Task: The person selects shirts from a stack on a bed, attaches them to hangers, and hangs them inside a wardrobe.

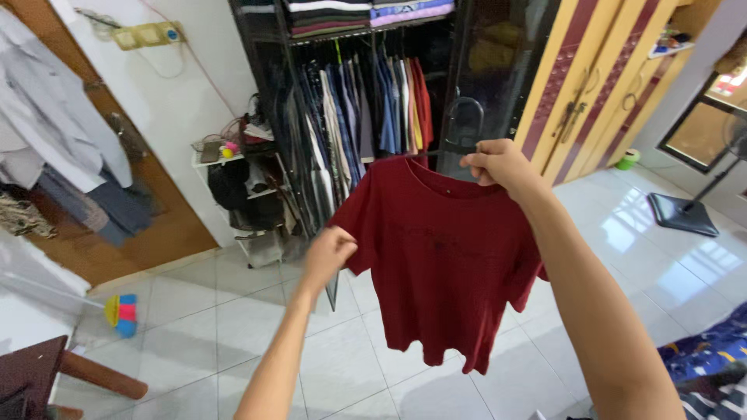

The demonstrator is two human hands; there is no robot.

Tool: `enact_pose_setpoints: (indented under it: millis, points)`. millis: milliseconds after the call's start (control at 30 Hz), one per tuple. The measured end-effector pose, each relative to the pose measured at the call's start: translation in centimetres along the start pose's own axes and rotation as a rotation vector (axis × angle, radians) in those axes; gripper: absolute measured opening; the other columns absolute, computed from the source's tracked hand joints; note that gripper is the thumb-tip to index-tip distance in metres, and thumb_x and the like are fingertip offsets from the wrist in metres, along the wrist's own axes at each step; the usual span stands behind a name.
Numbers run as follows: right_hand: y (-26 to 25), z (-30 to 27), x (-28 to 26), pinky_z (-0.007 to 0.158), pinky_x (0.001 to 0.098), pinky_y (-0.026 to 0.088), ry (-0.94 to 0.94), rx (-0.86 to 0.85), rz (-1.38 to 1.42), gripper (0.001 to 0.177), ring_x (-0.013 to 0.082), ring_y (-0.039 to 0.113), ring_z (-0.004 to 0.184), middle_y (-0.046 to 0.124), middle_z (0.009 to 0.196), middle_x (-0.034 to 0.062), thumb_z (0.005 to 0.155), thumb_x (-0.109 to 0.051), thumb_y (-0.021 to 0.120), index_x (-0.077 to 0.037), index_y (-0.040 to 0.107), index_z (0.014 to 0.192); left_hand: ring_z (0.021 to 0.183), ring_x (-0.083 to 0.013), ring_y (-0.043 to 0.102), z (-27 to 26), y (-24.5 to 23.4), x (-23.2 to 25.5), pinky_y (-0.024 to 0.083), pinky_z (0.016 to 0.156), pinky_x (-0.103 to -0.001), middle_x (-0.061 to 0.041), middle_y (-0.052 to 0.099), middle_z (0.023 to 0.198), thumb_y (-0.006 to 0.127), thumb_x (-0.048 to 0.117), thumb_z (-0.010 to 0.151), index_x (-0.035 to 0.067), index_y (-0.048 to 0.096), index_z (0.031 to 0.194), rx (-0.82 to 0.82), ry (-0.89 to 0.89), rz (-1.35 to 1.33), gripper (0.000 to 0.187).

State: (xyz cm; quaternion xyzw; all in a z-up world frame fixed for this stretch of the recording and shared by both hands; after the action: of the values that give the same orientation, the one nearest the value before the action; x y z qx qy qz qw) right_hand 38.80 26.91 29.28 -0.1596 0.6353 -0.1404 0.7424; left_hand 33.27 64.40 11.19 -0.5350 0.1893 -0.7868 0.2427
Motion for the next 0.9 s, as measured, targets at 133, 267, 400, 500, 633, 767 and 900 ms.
enact_pose_setpoints:
  millis: [133, 267, 400, 500, 633, 767, 900]
  points:
    - [0.7, 1.2, 2.5, 0.056, 0.0305, 0.050, 0.069, 0.001, 0.326, 0.011, 0.0127, 0.053, 0.060, 0.069, 0.093, 0.0089, 0.093, 0.001, 0.055, 0.001, 0.056, 0.083, 0.095, -0.0168, 0.073, -3.3, 16.8, -1.2, 0.058, 0.086, -0.032, -0.006, 0.080, 0.101, 0.064, 0.026, 0.096, 0.005, 0.077, 0.101, -0.568, -0.120, -0.391, 0.025]
    - [2.0, 2.9, 3.2, 0.074, 0.0388, 0.064, 0.077, -0.007, 0.728, 0.025, 0.0217, 0.066, 0.078, 0.057, 0.102, 0.0187, 0.082, 0.018, 0.043, 0.006, 0.056, 0.098, 0.107, -0.0145, 0.068, -9.5, 29.7, -2.7, 0.056, 0.090, -0.034, -0.001, 0.076, 0.114, 0.048, 0.056, 0.101, 0.008, 0.073, 0.118, -0.801, -0.346, -0.621, 0.057]
    - [3.0, 3.5, 2.6, 0.078, 0.0404, 0.063, 0.050, 0.096, 0.850, 0.047, 0.0283, 0.068, 0.088, 0.059, 0.108, 0.0201, 0.073, 0.024, 0.037, 0.007, 0.054, 0.113, 0.061, -0.0215, 0.057, -11.5, 32.1, -3.2, 0.045, 0.047, -0.034, -0.006, 0.069, 0.072, 0.028, 0.090, 0.098, 0.011, 0.073, 0.113, -0.915, -0.565, -1.116, 0.092]
    - [2.3, 4.2, 1.8, 0.082, 0.0380, 0.063, -0.013, 0.195, 0.840, 0.048, 0.0301, 0.072, 0.099, 0.063, 0.117, 0.0243, 0.077, 0.024, 0.042, 0.007, 0.050, 0.122, 0.082, -0.0270, 0.070, -10.2, 27.2, -3.3, 0.060, 0.069, -0.039, -0.014, 0.075, 0.092, 0.049, 0.066, 0.100, 0.003, 0.067, 0.117, -0.939, -0.607, -1.306, 0.068]
    - [1.8, 5.4, 1.0, 0.076, 0.0381, 0.062, -0.101, 0.203, 0.868, 0.048, 0.0327, 0.072, 0.098, 0.066, 0.114, 0.0262, 0.073, 0.026, 0.045, 0.009, 0.050, 0.118, 0.089, -0.0236, 0.072, -4.8, 19.2, -3.5, 0.060, 0.076, -0.036, -0.014, 0.074, 0.105, 0.060, 0.036, 0.105, 0.000, 0.064, 0.133, -0.661, -0.836, -1.649, 0.045]
    - [0.4, 7.0, 0.8, 0.074, 0.0389, 0.065, -0.140, 0.268, 0.904, 0.037, 0.0348, 0.073, 0.093, 0.066, 0.108, 0.0262, 0.077, 0.024, 0.050, 0.010, 0.050, 0.112, 0.088, -0.0243, 0.073, -1.0, 8.8, -7.3, 0.058, 0.076, -0.041, -0.010, 0.074, 0.110, 0.066, 0.019, 0.091, 0.013, 0.063, 0.128, -0.092, -0.702, -1.263, 0.038]
    - [1.2, 7.7, 0.3, 0.075, 0.0376, 0.062, -0.154, 0.209, 0.873, 0.038, 0.0335, 0.073, 0.096, 0.066, 0.109, 0.0252, 0.075, 0.025, 0.055, 0.009, 0.048, 0.109, 0.100, -0.0214, 0.071, 0.4, 5.6, -6.9, 0.057, 0.087, -0.038, -0.008, 0.074, 0.117, 0.070, 0.013, 0.091, 0.009, 0.064, 0.131, -0.123, -0.528, -1.252, 0.040]
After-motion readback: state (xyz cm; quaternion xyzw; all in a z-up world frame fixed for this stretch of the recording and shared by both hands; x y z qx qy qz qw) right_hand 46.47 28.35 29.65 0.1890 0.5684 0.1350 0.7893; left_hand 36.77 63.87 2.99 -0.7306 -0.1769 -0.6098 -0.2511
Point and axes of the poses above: each hand's wrist, its own z-axis towards the middle knuckle, its own y-axis out of the palm, x = y × z, the point moved 8 cm from there along z, towards the middle knuckle
